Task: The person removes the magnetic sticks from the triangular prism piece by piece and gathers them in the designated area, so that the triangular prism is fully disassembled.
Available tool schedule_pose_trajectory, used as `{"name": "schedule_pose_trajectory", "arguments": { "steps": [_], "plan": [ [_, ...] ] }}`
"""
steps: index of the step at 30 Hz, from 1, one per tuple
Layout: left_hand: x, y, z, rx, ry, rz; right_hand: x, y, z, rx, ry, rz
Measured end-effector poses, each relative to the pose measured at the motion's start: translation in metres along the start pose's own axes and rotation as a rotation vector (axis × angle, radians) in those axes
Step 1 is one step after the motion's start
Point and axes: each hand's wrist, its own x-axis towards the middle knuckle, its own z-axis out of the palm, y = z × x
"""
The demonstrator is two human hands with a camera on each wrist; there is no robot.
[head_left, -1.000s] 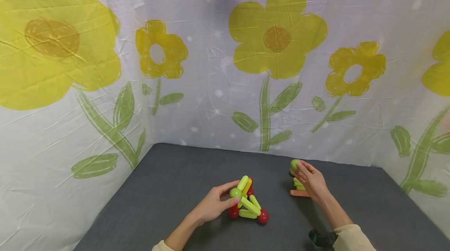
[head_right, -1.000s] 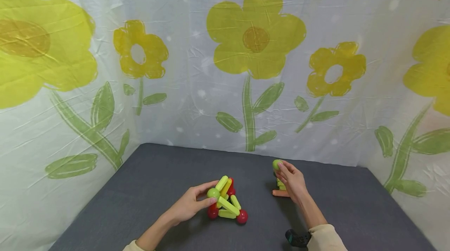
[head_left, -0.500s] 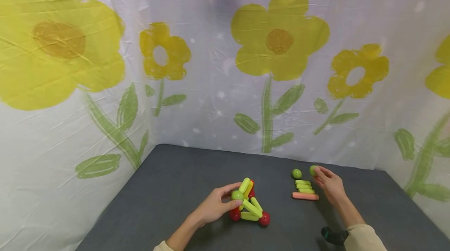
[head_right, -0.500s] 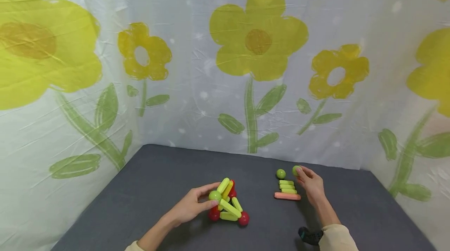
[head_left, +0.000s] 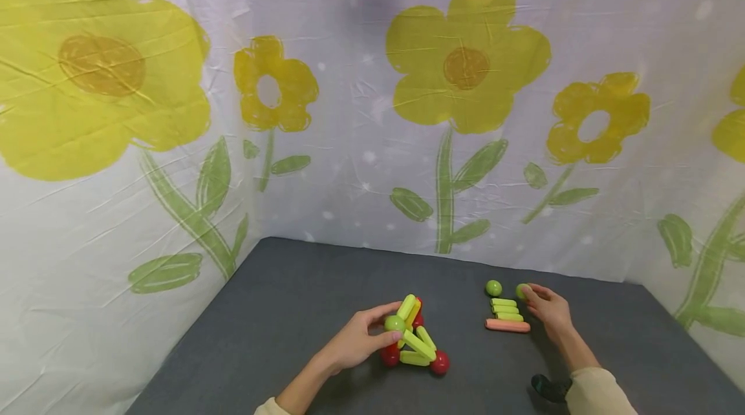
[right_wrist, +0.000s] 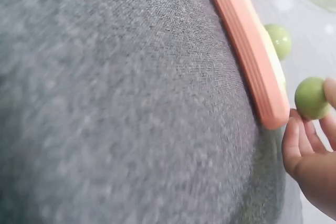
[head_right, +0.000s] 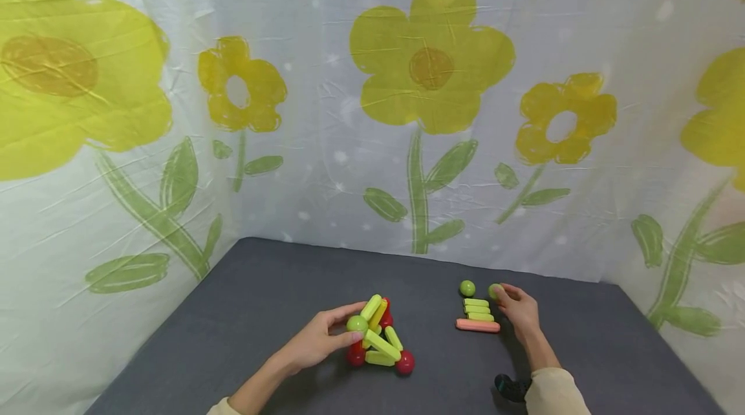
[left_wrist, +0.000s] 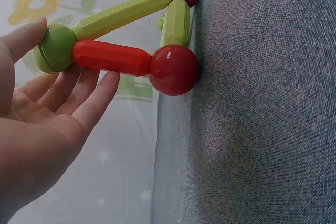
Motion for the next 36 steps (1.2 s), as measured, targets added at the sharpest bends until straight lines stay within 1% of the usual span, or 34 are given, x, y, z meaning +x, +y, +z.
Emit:
{"name": "schedule_pose_trajectory", "arguments": {
  "steps": [2, 7, 13, 20, 25, 28, 31, 36],
  "plan": [
    [0.0, 0.0, 0.0, 0.002, 0.0, 0.001, 0.002, 0.002, 0.002, -0.033, 0.016, 0.0],
    [-0.001, 0.0, 0.001, -0.002, 0.0, 0.002, 0.006, 0.0, 0.006, -0.089, 0.031, -0.035],
    [-0.001, 0.0, 0.0, -0.005, -0.003, -0.001, 0.007, -0.004, 0.012, -0.127, 0.018, -0.047],
    [-0.001, -0.002, 0.0, -0.001, -0.006, 0.0, 0.01, -0.004, 0.018, -0.169, 0.009, -0.043],
    [-0.001, -0.001, 0.0, -0.006, -0.007, -0.002, 0.011, -0.005, 0.02, -0.19, -0.013, -0.045],
    [-0.002, -0.001, -0.001, -0.006, -0.007, 0.0, 0.009, -0.006, 0.019, -0.186, -0.032, -0.05],
    [-0.002, -0.001, -0.001, -0.003, -0.007, 0.0, 0.006, -0.007, 0.019, -0.162, -0.037, -0.038],
    [-0.001, -0.002, -0.001, -0.001, -0.009, 0.002, 0.006, -0.004, 0.019, -0.064, 0.009, 0.007]
  ]
}}
